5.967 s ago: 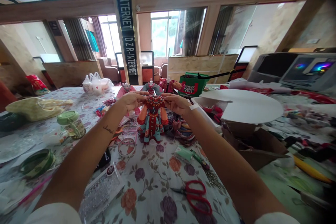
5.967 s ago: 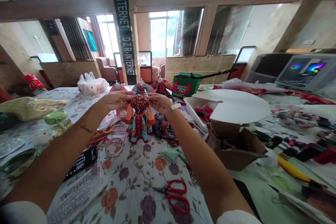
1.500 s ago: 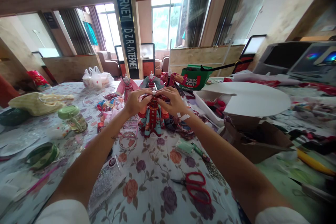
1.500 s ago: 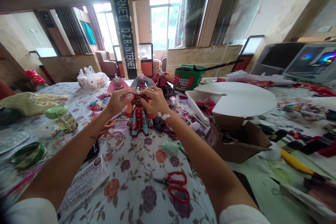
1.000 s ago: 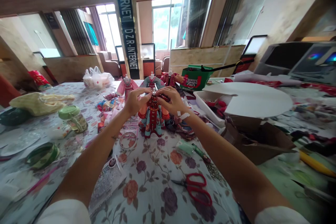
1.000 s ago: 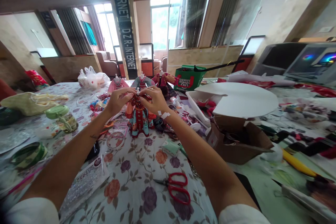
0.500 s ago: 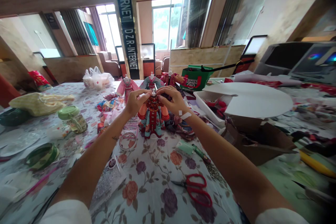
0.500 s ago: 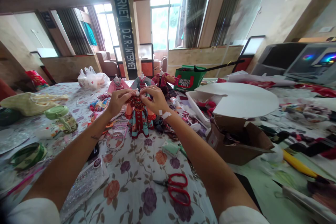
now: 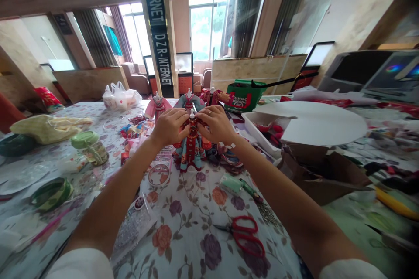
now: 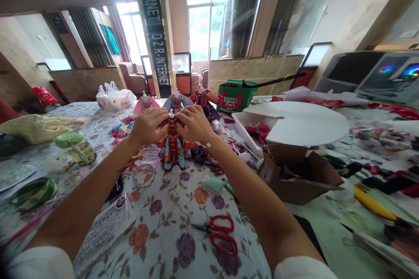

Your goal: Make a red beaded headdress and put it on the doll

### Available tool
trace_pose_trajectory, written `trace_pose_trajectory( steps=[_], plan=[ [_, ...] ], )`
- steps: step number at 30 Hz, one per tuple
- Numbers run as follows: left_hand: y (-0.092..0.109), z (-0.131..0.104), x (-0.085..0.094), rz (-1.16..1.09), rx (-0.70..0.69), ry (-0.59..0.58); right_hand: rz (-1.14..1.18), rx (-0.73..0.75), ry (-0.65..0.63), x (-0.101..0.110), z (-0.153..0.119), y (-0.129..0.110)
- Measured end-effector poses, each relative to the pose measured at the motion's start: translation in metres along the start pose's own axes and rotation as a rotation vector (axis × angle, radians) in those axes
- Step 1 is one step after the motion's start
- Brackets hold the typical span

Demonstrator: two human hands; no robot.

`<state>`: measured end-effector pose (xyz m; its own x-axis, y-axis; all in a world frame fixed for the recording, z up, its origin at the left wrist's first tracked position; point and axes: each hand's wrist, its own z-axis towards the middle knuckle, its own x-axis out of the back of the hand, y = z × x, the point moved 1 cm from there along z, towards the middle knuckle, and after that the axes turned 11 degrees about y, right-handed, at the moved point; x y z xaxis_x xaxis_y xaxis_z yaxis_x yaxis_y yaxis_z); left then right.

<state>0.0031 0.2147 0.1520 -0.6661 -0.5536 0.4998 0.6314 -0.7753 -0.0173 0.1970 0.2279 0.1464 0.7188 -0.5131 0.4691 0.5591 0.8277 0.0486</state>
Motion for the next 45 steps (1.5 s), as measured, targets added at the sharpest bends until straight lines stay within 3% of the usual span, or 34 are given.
trace_pose_trajectory(
  steps=[3,8,11,17,36,37,39,42,45],
  plan=[
    [0.0,0.0,0.004,0.154,-0.175,-0.057,-0.164,0.182,-0.066,0.004,0.003,-0.002],
    [0.001,0.001,0.008,0.181,-0.215,-0.058,-0.223,0.289,-0.116,0.01,0.009,-0.005],
    [0.004,0.0,0.009,0.161,-0.187,0.017,-0.161,0.224,-0.066,0.009,0.008,-0.005],
    [0.007,0.0,0.004,0.037,-0.068,0.036,0.005,0.055,-0.014,0.003,0.001,-0.005],
    [0.006,-0.006,0.003,-0.052,0.077,0.04,0.054,-0.011,-0.028,0.002,0.0,-0.009],
    [0.007,-0.006,0.003,-0.094,0.117,0.045,0.081,-0.033,-0.019,0.003,0.001,-0.009],
    [0.005,-0.009,0.005,-0.252,0.342,0.121,0.209,-0.181,0.044,0.006,0.0,-0.007],
    [-0.002,-0.018,0.005,-0.463,0.794,0.318,0.499,-0.647,0.263,0.008,-0.01,0.002],
    [-0.01,-0.03,0.002,-0.569,1.045,0.356,0.632,-0.97,0.388,0.002,-0.03,0.011]
  ],
)
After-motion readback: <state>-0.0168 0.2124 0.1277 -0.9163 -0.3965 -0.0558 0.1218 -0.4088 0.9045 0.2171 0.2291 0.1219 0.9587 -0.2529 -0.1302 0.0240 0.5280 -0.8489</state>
